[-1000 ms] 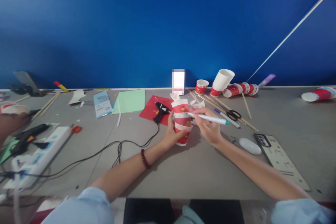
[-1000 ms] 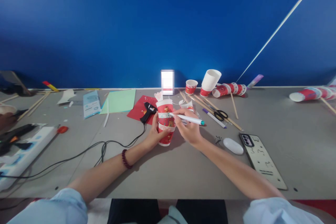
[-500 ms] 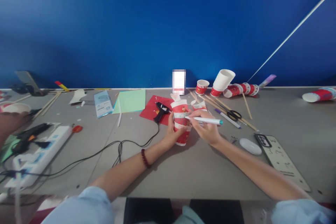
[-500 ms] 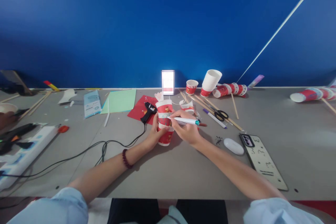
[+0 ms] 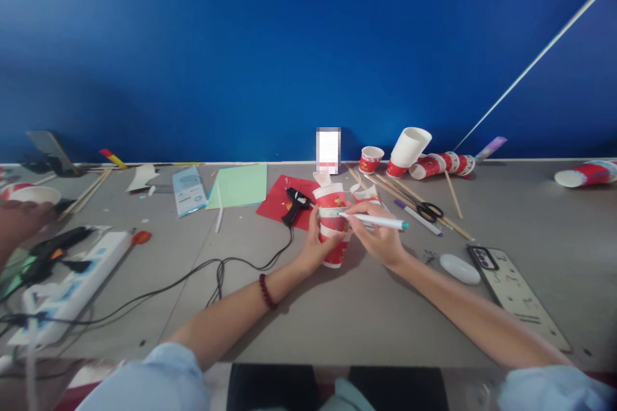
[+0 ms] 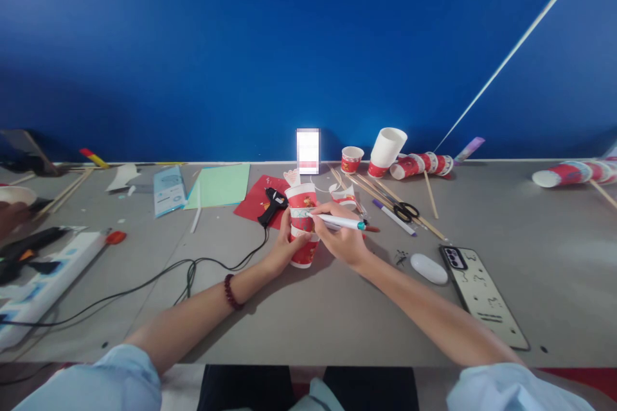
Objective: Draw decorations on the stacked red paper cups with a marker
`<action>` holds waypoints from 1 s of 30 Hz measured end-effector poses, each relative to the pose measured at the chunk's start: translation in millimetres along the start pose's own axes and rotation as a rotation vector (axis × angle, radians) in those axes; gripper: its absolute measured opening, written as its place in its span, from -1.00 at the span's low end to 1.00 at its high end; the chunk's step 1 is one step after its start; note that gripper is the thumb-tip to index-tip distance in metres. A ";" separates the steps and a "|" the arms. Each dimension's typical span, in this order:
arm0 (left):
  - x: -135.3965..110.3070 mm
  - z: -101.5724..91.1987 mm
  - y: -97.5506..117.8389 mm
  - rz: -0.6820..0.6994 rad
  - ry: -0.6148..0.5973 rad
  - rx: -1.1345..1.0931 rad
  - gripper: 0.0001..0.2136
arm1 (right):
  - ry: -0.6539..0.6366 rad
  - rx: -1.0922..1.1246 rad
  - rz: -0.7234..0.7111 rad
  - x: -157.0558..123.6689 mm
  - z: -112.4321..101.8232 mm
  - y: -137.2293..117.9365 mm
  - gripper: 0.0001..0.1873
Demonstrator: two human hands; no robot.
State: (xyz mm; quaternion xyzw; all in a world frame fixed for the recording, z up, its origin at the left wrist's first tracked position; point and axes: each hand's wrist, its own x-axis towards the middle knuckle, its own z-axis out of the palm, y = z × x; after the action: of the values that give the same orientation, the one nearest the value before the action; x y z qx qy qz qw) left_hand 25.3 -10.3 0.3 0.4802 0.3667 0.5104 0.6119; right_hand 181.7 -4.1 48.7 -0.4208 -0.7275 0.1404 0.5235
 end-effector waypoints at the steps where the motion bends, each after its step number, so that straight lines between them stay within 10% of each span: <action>1: -0.3 0.3 0.6 0.001 0.001 0.002 -0.16 | 0.002 0.002 0.001 0.0 0.2 -0.1 -0.91; 30: -2.5 4.1 7.5 -0.032 0.017 -0.012 -0.14 | 0.004 0.030 0.033 -2.1 1.6 1.3 -0.92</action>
State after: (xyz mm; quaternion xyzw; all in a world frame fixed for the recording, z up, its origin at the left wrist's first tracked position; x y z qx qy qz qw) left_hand 26.5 -13.5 8.6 0.4661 0.3764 0.5070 0.6197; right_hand 181.1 -4.6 45.9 -0.4251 -0.7172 0.1591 0.5287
